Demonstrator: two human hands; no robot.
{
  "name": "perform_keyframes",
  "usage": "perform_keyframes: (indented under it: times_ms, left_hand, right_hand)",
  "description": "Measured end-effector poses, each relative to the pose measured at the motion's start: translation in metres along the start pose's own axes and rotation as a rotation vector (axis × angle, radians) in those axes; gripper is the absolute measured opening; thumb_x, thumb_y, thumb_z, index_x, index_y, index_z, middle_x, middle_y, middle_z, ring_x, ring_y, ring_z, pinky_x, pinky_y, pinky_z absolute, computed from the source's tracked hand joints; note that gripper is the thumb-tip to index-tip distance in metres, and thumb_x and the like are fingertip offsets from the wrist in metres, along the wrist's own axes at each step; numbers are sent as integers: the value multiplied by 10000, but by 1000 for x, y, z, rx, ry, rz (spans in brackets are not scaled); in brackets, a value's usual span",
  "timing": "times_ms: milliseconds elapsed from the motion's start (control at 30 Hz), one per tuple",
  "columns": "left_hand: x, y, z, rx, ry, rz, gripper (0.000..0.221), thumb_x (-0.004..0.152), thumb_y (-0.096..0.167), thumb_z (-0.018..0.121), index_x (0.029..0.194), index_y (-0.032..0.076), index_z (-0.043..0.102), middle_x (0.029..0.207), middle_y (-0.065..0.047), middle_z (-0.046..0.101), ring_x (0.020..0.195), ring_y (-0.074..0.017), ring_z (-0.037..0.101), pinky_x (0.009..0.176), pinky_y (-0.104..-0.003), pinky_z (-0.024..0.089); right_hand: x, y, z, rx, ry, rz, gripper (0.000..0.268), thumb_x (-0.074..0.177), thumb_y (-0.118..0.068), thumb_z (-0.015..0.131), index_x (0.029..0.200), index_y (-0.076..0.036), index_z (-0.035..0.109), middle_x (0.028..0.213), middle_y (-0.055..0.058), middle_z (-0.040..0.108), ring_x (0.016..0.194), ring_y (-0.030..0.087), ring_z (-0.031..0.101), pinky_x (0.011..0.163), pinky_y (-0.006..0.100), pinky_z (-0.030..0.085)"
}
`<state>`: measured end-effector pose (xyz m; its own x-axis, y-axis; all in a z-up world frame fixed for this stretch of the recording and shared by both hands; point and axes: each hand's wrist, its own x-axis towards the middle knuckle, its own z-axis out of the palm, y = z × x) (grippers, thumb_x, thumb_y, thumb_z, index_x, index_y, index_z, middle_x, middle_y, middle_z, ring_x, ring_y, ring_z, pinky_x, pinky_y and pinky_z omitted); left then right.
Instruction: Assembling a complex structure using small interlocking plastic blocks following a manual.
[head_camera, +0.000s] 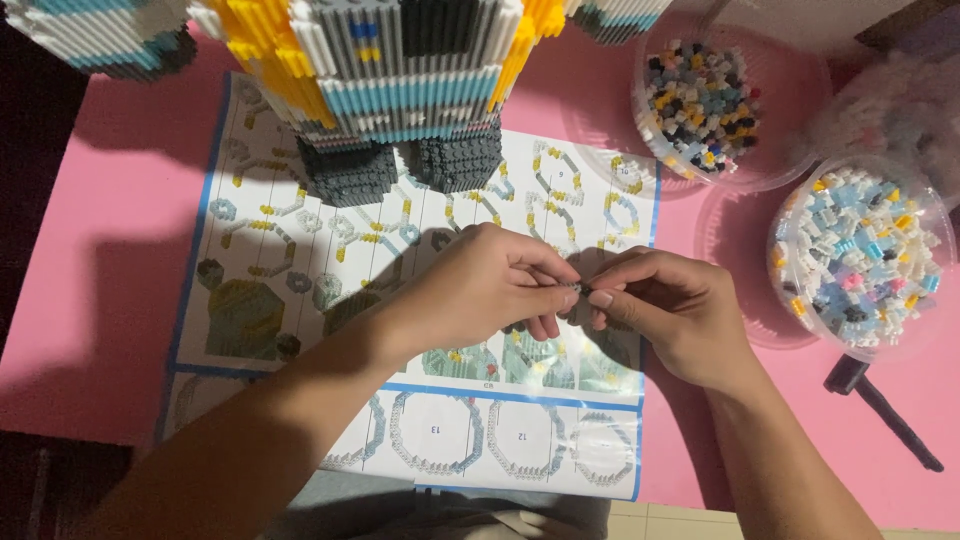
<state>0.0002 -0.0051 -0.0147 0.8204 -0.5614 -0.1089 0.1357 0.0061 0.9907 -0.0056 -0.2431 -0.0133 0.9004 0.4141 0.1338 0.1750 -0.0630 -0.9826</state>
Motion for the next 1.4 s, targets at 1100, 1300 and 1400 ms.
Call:
perform_keyframes:
  times_ms: [1100, 1300, 1400]
  left_hand:
    - [-1, 2, -1, 49, 19, -14, 186, 958, 96, 706, 1055, -41, 786, 759, -128, 811, 687, -165, 811, 724, -303, 659]
    - [-1, 1, 2, 95, 9, -25, 181, 973, 111, 689, 1048, -22, 787, 750, -119, 809, 692, -152, 801, 710, -288, 651]
    - [0, -2, 2, 119, 3, -29, 190, 986, 124, 687, 1063, -17, 789, 752, -119, 811, 698, -152, 803, 714, -281, 649]
  right_hand:
    - [3, -4, 3, -68, -24, -18, 121, 861, 151, 730, 958, 103, 783, 791, 215, 764, 687, 214, 750, 619, 343, 622]
    - [4, -15, 7, -101, -16, 35, 99, 860, 145, 731, 938, 110, 782, 777, 215, 764, 684, 211, 751, 607, 335, 637]
    - [3, -14, 7, -101, -23, 39, 101, 865, 135, 734, 948, 104, 781, 784, 211, 763, 692, 204, 738, 607, 343, 636]
